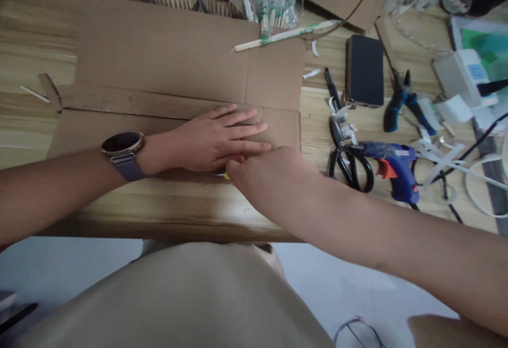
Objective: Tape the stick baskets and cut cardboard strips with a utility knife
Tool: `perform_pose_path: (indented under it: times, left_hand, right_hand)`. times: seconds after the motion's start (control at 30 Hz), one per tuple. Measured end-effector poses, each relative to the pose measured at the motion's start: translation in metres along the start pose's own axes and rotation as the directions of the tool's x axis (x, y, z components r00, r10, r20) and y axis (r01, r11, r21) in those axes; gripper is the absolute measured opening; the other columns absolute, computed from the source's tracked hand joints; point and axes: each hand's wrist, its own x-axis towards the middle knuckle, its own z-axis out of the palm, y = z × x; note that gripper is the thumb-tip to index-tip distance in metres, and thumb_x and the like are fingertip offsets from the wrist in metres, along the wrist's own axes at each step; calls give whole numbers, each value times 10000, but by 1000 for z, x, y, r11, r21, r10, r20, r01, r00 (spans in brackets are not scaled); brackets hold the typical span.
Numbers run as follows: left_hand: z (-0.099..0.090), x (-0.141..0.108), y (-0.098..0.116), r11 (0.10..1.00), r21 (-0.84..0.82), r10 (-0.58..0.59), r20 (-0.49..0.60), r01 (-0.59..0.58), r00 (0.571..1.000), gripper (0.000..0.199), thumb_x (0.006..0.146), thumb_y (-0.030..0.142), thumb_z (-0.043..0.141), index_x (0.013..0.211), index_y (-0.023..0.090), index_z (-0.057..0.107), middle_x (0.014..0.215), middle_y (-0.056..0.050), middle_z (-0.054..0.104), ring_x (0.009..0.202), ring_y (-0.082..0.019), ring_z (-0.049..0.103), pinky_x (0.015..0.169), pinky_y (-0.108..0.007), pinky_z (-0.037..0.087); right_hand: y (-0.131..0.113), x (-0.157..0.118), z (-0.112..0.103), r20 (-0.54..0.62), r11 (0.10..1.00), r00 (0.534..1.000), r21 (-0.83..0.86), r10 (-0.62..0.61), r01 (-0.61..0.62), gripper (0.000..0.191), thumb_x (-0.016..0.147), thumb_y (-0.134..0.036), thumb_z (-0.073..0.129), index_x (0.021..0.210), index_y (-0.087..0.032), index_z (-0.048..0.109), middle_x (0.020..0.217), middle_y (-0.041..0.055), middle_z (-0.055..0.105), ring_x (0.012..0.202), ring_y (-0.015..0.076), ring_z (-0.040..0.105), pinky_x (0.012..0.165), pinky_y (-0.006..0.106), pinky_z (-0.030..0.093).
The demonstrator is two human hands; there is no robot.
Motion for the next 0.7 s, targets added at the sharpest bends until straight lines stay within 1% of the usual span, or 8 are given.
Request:
perform_pose_path:
  times: [0.07, 0.1, 0.2, 0.3, 0.4, 0.47, 0.6, 0.7]
  left_hand:
    - [0, 0, -2, 1000, 2, 8, 16, -8, 1000, 458, 1054, 424, 384, 1486, 353, 517, 1641, -38, 387, 1543, -347, 267, 1232, -583, 246]
    - [0, 0, -2, 1000, 2, 7, 20, -7, 1000, 452, 1053, 434, 389, 1477, 364, 529, 1640, -38, 388, 1543, -349, 267, 1231, -581, 247]
    - [-1, 0, -2, 1000, 5, 2, 23, -2, 1000, 446, 1056, 426, 398, 1478, 366, 531, 1644, -38, 383, 1543, -340, 272, 1233, -560, 247]
    - [-1, 0, -1, 1000, 12, -1, 22, 0, 1000, 444, 1054, 422, 411, 1482, 376, 520, 1647, -24, 379, 1545, -339, 265, 1223, -564, 254]
    - [-1, -1, -1, 1000, 1, -1, 16, 1, 1000, 450, 1068, 438, 363, 1489, 379, 511, 1643, -24, 386, 1545, -331, 267, 1219, -569, 255]
    - [-1, -1, -1, 1000, -10, -4, 15, 4, 1000, 453, 1074, 438, 335, 1488, 383, 511, 1641, -18, 390, 1545, -326, 269, 1220, -571, 253]
    - [-1, -2, -1, 1000, -18, -8, 19, 8, 1000, 470, 1074, 457, 300, 1488, 388, 511, 1648, -9, 376, 1546, -330, 263, 1225, -587, 241]
    - [-1, -1, -1, 1000, -16, -10, 26, 11, 1000, 486, 1076, 462, 273, 1488, 376, 514, 1649, -20, 373, 1546, -330, 262, 1231, -585, 228]
  right_hand:
    - [1, 2, -2, 114, 999, 993, -46, -16, 21, 487, 770, 92, 456, 1083, -190, 700, 953, 80, 781, 756, 244, 738, 449, 300, 206]
    - [2, 3, -3, 159, 998, 987, -65, -15, 26, 502, 777, 90, 456, 1118, -193, 691, 987, 81, 778, 775, 246, 743, 449, 299, 212]
    - [2, 5, -5, 204, 995, 979, -95, -3, 23, 523, 796, 65, 475, 1211, -190, 665, 995, 93, 774, 762, 254, 745, 448, 299, 241]
    - [4, 4, -4, 191, 994, 982, -111, 1, 21, 532, 804, 59, 453, 1224, -194, 660, 877, 81, 773, 687, 255, 724, 447, 307, 259]
    - [8, -1, 2, 139, 994, 990, -109, 0, 16, 488, 812, 48, 437, 1148, -210, 679, 726, 58, 740, 607, 232, 685, 448, 307, 237]
    - [12, -4, 4, 130, 994, 992, -109, 2, 12, 458, 819, 26, 444, 1132, -213, 677, 663, 53, 715, 583, 231, 667, 444, 310, 211]
    - [16, -10, 6, 176, 993, 984, -116, 17, 4, 493, 817, 19, 452, 1205, -211, 651, 703, 60, 728, 610, 234, 676, 446, 307, 181]
    - [18, -11, 8, 169, 996, 985, -90, 29, -14, 518, 815, 29, 461, 1234, -212, 646, 777, 67, 753, 626, 226, 678, 459, 303, 189]
